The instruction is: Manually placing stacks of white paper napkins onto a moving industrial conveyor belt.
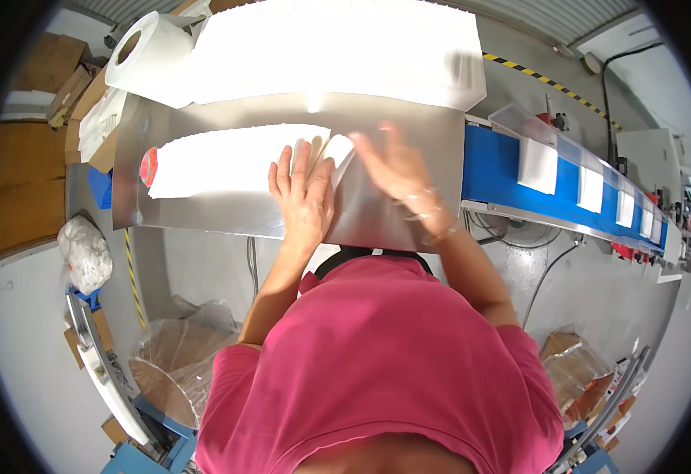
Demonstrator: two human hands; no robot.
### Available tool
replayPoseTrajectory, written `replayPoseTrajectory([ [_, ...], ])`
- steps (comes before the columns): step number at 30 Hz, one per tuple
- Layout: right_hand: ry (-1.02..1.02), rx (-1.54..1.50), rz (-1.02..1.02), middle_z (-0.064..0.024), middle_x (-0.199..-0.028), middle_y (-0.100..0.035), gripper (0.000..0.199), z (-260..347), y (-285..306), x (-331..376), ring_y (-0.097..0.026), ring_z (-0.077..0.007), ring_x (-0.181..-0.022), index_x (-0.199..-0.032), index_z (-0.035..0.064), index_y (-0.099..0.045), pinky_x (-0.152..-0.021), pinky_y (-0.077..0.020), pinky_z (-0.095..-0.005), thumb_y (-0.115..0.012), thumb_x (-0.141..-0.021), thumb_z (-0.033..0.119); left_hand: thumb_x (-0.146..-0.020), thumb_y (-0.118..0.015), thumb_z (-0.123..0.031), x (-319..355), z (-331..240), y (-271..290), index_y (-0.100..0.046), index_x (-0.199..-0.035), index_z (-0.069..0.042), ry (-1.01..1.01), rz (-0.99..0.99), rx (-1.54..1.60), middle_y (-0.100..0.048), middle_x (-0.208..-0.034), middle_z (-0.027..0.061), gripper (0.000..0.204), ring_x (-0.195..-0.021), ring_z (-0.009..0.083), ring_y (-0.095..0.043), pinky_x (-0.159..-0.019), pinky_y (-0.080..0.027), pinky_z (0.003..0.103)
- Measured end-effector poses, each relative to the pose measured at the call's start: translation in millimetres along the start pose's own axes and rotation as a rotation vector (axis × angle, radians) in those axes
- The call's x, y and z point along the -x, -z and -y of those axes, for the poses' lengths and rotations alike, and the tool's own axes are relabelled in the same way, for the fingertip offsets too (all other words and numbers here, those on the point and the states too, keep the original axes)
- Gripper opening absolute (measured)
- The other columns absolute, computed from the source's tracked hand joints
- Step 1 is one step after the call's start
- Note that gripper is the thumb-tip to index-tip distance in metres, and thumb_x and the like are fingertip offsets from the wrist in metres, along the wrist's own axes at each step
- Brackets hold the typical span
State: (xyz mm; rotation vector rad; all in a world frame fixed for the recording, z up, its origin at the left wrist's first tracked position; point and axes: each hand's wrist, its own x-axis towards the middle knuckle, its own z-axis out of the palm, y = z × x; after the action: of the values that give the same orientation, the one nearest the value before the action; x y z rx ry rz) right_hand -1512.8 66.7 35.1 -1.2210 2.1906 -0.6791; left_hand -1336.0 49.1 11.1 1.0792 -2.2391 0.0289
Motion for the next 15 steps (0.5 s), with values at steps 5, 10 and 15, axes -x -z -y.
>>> replayPoseTrajectory([
  [5, -0.15, -0.479, 0.329, -0.0161, -0.082, -0.06, 0.057, -6, -15, -15, -0.061, -0.0269, -0.073, -0.128, -0.0007, -0.039, -0.064, -0.0494, -0.0362, -0.058, -0.08, 0.026, -0.076, -0.069, -0.031, -11, -4, 14, -0.059, -0.117, -0.009, 0.046, 0.066, 0.138, -0.032, -0.143, 0.0203, 0.047, -0.133, 0.0424, -0.024, -0.104, -0.02, 0.057],
  [10, 0.234, -0.48, -0.332, -0.0097, -0.097, -0.054, 0.039, -194, -23, -24, -0.053, -0.0168, -0.078, -0.116, 0.0007, -0.051, -0.069, -0.0476, -0.0308, -0.059, -0.079, 0.011, -0.079, -0.065, -0.01, -14, 11, 8, -0.057, -0.119, -0.003, 0.135, 0.024, 0.004, -0.041, -0.137, 0.0193, 0.041, -0.126, 0.0424, -0.033, -0.101, -0.03, 0.053],
  [15, -0.27, -0.231, -0.594, -0.0181, -0.105, -0.056, 0.044, -196, 77, 2, -0.059, -0.0265, -0.083, -0.12, 0.0012, -0.049, -0.07, -0.049, -0.0335, -0.06, -0.079, 0.013, -0.078, -0.065, -0.002, -9, 16, 4, -0.063, -0.113, -0.007, 0.123, -0.001, 0.053, -0.045, -0.133, 0.0151, 0.035, -0.125, 0.0397, -0.037, -0.1, -0.034, 0.051],
])
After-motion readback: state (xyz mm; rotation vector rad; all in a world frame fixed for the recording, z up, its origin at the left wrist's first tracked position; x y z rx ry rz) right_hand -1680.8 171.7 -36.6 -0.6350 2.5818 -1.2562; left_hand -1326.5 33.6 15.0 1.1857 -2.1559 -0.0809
